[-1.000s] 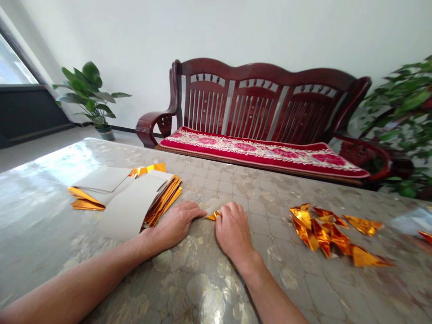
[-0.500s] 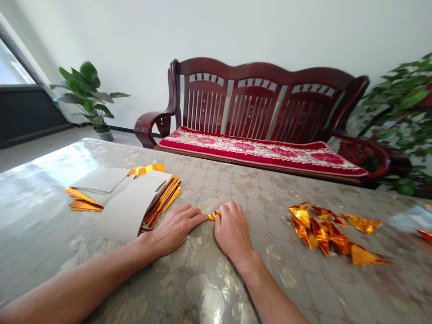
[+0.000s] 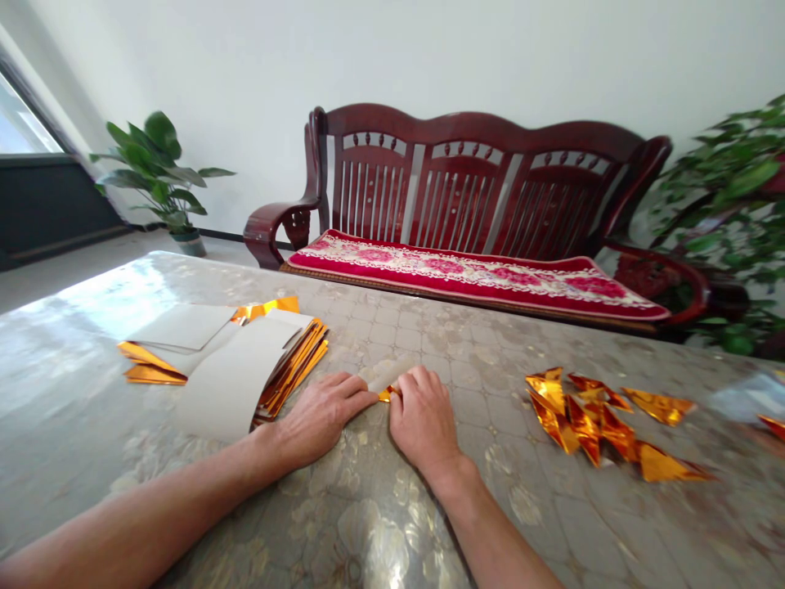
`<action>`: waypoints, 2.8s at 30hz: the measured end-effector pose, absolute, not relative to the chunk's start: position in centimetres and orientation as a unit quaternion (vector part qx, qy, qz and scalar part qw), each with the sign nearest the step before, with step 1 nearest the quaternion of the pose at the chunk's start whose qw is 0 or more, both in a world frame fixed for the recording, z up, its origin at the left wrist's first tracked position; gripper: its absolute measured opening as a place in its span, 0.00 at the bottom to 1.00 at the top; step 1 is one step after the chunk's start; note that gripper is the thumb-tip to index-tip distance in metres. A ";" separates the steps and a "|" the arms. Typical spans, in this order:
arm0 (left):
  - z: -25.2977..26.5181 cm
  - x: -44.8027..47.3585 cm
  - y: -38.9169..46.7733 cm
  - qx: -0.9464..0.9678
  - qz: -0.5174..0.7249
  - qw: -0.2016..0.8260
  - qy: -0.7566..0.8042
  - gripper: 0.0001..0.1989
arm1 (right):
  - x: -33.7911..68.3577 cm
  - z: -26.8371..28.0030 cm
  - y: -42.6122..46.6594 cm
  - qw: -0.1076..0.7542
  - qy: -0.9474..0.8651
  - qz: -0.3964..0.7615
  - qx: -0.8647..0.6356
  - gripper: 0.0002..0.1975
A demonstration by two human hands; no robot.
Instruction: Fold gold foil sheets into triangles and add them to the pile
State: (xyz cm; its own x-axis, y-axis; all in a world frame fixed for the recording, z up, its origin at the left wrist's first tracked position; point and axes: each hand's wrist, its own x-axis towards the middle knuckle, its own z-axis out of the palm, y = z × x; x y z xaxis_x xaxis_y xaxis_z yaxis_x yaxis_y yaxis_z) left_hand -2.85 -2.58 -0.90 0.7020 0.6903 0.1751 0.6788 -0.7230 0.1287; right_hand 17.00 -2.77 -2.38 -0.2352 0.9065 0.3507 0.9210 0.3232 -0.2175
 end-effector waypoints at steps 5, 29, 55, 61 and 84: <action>-1.0 -2.7 -2.8 0.927 0.094 0.009 0.364 0.10 | 17.0 -2.3 -2.8 0.210 -0.785 -0.009 -0.583 0.07; -1.4 -1.6 -2.6 0.944 0.074 -0.052 0.317 0.02 | 17.9 -2.1 -2.6 0.176 -0.752 -0.018 -0.635 0.12; -1.1 -0.7 -1.8 0.948 0.092 -0.010 0.304 0.06 | 17.9 -2.2 -2.5 0.144 -0.731 -0.027 -0.666 0.05; -1.4 0.1 -2.0 0.931 0.106 -0.006 0.349 0.09 | 18.1 -2.5 -2.5 0.152 -0.734 -0.018 -0.662 0.04; -1.1 0.3 -2.9 0.949 0.127 -0.009 0.289 0.12 | 19.7 -2.8 -1.3 0.154 -0.758 -0.073 -0.629 0.04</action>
State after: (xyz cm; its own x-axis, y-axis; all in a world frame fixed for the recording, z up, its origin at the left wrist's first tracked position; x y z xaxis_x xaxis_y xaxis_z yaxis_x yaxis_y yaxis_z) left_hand 0.34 -2.86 -1.12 0.8009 0.5461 0.2457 0.5504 -0.8329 0.0569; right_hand 19.72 -1.32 -2.84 -0.1609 0.9314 0.3264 0.9767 0.1980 -0.0834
